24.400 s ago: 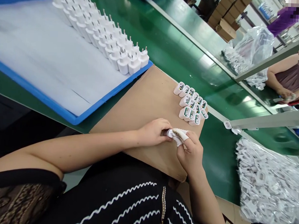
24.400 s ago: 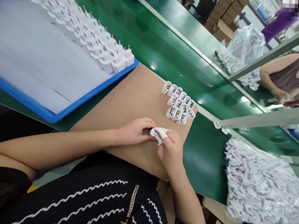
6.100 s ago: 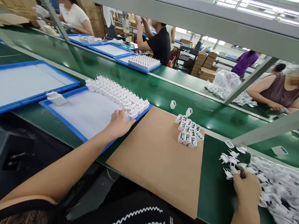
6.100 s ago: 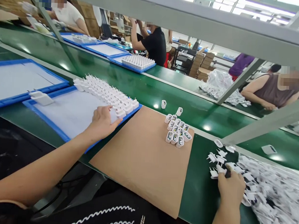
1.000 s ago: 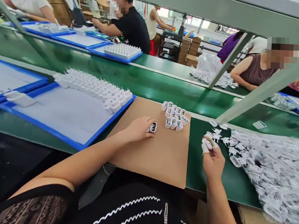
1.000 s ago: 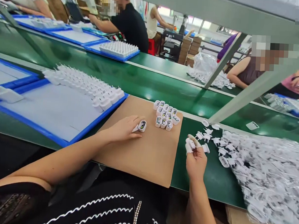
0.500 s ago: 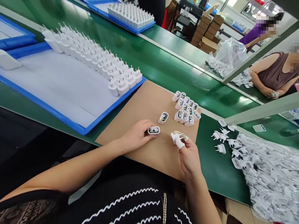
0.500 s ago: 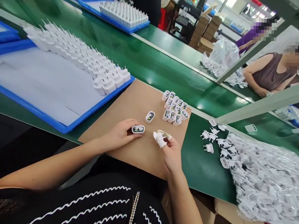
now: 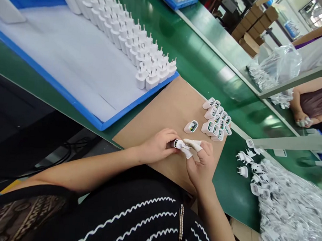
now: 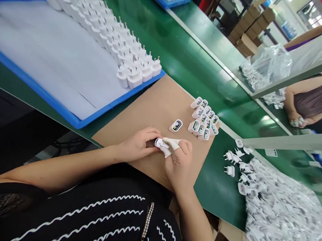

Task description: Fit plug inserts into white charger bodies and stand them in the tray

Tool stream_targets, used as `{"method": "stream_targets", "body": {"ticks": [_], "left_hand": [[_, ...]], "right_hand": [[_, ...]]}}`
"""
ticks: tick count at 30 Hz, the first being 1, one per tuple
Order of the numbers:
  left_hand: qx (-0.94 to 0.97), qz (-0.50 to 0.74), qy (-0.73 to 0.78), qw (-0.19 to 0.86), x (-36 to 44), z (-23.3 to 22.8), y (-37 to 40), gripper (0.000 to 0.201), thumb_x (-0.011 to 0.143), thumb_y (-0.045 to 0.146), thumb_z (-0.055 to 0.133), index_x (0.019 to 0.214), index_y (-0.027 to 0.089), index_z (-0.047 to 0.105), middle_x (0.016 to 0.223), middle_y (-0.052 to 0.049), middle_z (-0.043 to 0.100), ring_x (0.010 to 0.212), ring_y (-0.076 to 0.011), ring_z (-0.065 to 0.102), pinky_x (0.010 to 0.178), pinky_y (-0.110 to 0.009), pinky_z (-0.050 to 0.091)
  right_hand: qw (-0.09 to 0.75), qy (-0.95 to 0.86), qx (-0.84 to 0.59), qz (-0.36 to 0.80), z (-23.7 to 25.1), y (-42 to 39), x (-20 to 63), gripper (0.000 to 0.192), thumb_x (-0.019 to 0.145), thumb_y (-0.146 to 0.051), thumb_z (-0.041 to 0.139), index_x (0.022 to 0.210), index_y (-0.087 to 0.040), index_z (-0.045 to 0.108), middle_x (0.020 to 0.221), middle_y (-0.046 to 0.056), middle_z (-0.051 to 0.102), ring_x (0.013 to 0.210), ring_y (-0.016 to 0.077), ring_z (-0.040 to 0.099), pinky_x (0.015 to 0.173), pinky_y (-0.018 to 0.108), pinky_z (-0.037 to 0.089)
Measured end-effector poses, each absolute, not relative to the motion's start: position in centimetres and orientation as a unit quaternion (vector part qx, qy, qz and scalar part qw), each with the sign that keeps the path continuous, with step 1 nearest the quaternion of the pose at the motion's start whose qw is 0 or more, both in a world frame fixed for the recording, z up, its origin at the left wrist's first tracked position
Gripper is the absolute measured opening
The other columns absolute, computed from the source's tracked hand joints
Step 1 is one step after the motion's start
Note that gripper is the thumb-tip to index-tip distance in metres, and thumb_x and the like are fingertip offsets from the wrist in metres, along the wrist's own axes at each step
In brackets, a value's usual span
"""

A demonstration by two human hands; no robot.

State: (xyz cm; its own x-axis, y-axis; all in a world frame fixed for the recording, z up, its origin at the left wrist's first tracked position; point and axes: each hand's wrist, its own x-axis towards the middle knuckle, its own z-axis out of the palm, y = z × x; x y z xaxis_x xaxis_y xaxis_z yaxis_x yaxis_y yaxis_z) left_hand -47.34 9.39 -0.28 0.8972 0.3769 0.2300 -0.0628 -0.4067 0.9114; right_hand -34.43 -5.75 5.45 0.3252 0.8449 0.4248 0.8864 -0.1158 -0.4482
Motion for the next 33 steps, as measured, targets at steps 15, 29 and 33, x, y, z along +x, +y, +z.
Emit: {"method": "stream_targets", "body": {"ticks": [15,29,33], "left_hand": [[0.809,0.187,0.103,0.548,-47.4,-0.2,9.7,0.013,0.091,0.023,0.074,0.102,0.018,0.072,0.103,-0.007,0.068,0.101,-0.0233,0.062,0.094,-0.037,0.051],[0.739,0.413,0.309,0.434,-52.8,5.2,14.8,0.033,0.086,0.041,0.079,0.113,0.022,0.075,0.110,-0.007,0.074,0.097,-0.0209,0.069,0.088,-0.032,0.057],[0.733,0.403,0.470,0.280,-54.4,5.5,23.0,0.041,0.084,0.042,0.075,0.116,0.018,0.074,0.110,-0.007,0.074,0.090,-0.0222,0.068,0.087,-0.032,0.056]], "right_hand": [[0.174,-0.630,-0.749,-0.108,5.8,-4.9,-34.2,0.025,0.079,-0.001,0.059,0.088,-0.022,0.069,0.078,0.001,0.063,0.084,0.0219,0.055,0.087,0.040,0.040],[0.262,-0.344,-0.894,-0.120,2.1,-16.8,-27.8,0.069,0.095,-0.060,0.056,0.151,-0.020,0.053,0.151,0.021,0.054,0.136,0.0412,0.051,0.110,0.060,0.039],[0.105,-0.149,-0.977,-0.111,0.4,-22.8,-22.2,0.092,0.094,-0.068,0.041,0.159,-0.003,0.038,0.148,0.035,0.050,0.133,0.0522,0.050,0.104,0.069,0.039]]}}
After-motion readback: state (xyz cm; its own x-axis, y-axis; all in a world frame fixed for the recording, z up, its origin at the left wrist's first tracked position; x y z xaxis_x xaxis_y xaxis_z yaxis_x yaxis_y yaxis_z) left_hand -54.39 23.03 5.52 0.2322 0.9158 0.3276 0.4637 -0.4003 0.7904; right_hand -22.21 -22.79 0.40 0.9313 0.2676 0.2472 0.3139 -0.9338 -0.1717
